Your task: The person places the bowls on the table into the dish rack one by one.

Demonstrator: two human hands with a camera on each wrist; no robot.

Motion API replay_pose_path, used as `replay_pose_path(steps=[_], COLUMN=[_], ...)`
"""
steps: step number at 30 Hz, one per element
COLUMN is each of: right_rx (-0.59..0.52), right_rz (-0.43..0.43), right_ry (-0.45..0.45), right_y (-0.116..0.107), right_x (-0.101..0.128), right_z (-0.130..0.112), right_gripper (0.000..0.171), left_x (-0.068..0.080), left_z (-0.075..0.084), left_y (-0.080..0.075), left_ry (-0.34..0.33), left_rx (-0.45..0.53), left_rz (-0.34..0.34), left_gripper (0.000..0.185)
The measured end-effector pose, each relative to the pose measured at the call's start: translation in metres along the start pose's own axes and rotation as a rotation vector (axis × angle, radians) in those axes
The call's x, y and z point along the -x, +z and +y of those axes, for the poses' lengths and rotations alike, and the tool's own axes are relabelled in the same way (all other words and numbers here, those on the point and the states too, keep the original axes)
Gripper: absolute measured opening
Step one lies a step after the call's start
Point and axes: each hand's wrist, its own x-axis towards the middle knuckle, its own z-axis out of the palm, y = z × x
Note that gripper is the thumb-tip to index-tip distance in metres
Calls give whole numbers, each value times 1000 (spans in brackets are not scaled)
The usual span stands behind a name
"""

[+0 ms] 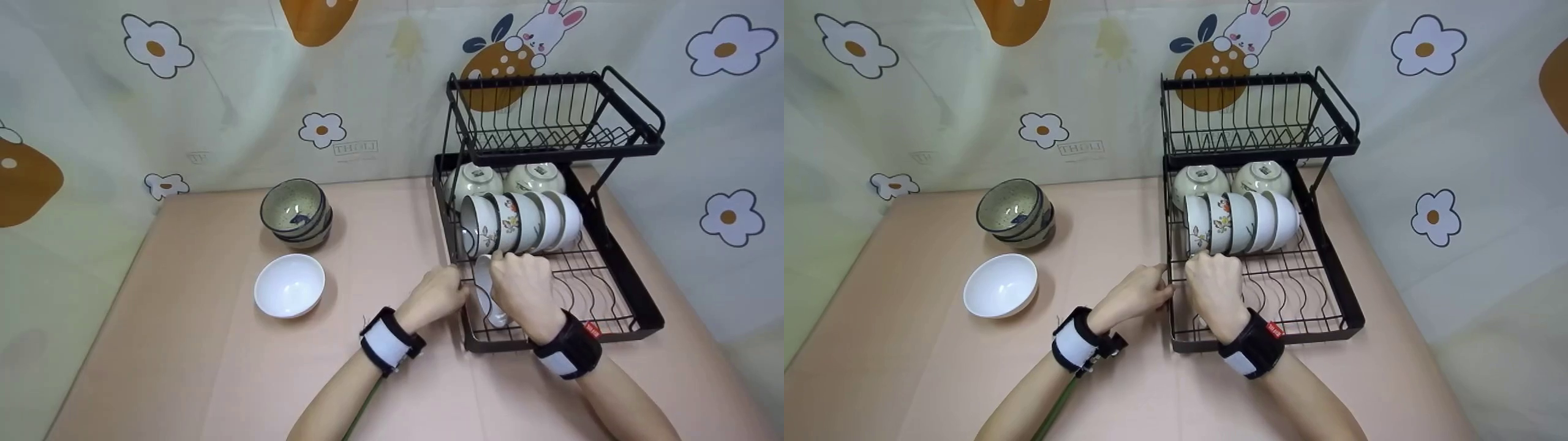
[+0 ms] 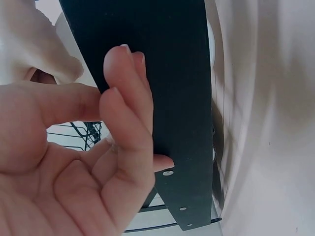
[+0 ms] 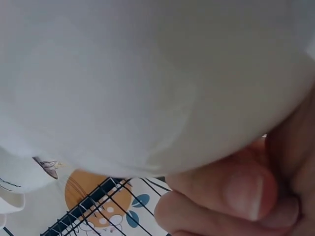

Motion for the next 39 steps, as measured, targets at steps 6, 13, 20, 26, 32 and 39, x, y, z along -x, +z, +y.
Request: replay_pose_path(steps=[6,13,20,26,32,39], right_rx=[-24,-91,-146,-159,-228,-258], right_rz=[-33,-70,-77,-70,44,163], right_ry=[23,42,78,130,54,-58], right_y=[-4,-9,-13,-14,-11,-5], right_x=[0,-1,-3,-5,-5,-6], right_z=[5,11,12,11,13,15], right_gripper=[7,20,40,38,32,32], left_x=[-1,0,2,3,4,10], left_z=[0,0,0,1,0,-8], left_y=[0,-2,-2,-5,-15,-45], left_ry=[-5,-3,34,22,-43,-90], left_rx=[-9,-4,-26,-16,10,-29], left_rz=[-3,-2,31,10,-9,49], left_gripper=[29,32,35,35,23,15])
